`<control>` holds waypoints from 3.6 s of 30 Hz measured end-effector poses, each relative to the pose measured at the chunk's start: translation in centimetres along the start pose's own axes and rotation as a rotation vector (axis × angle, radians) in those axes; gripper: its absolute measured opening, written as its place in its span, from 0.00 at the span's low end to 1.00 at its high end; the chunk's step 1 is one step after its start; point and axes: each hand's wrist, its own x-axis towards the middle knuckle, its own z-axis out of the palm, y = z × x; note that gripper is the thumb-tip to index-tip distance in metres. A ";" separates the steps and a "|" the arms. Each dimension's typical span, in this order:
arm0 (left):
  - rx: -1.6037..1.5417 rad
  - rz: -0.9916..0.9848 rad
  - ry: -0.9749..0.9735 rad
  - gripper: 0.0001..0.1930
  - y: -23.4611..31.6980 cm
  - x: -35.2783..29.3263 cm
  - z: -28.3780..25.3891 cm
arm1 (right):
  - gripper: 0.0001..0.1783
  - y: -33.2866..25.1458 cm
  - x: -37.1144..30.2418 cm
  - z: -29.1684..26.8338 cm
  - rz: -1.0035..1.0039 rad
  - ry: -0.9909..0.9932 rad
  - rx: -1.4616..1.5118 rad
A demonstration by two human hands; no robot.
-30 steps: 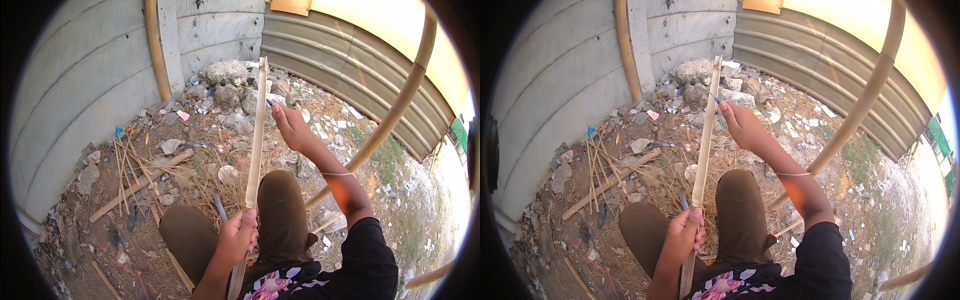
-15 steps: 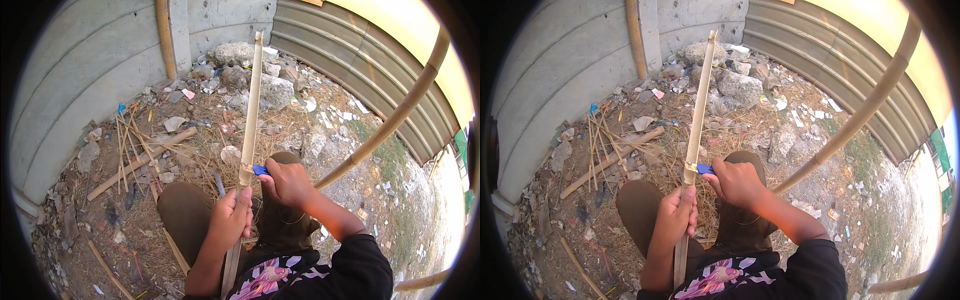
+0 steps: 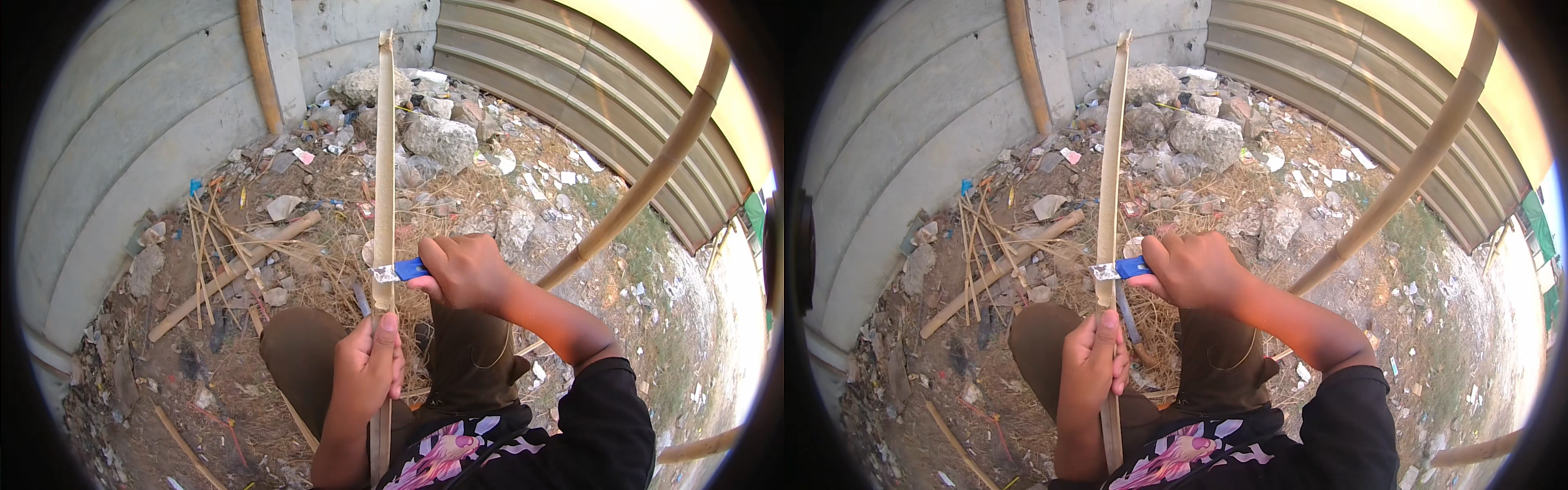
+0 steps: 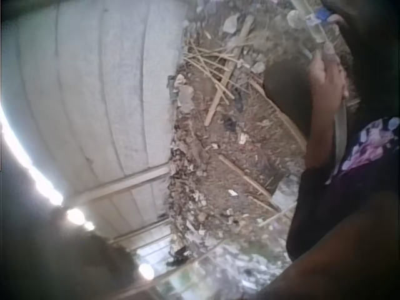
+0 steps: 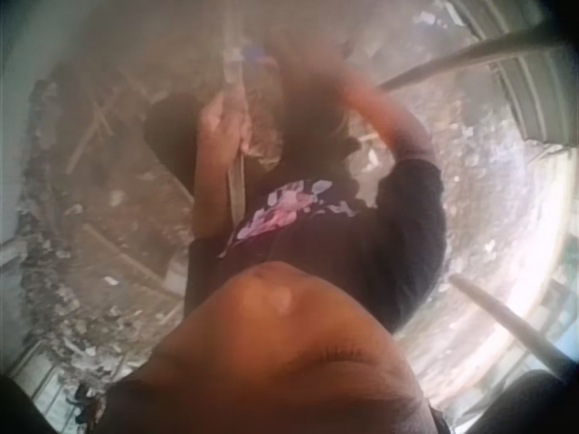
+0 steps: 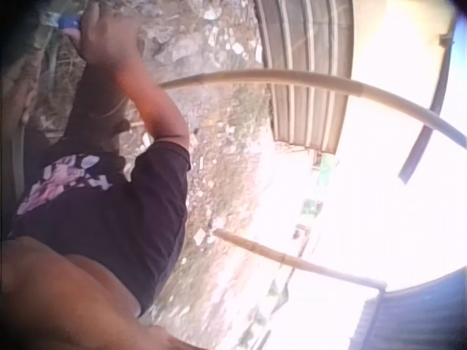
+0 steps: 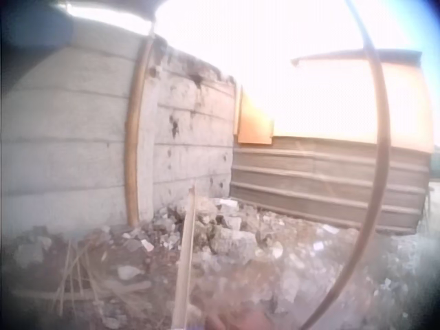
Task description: The person sits on the ground and uses a knife to shave and sharpen a long wooden stick. They hold the stick with one hand and carefully scrape the blade along its length to create a pointed tip, occasionally rotating the stick to work on different sides.
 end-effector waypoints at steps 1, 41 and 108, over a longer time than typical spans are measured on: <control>-0.007 -0.003 0.004 0.20 0.2 -0.1 -0.1 | 0.27 0.1 0.2 0.1 -0.006 -0.001 -0.016; -0.406 -0.156 -0.418 0.20 -0.9 -0.4 1.0 | 0.25 -4.0 -5.5 2.3 0.225 0.265 0.408; 0.074 0.046 -0.173 0.20 -1.2 -2.2 1.8 | 0.25 -2.5 -6.4 -0.7 0.020 0.148 -0.008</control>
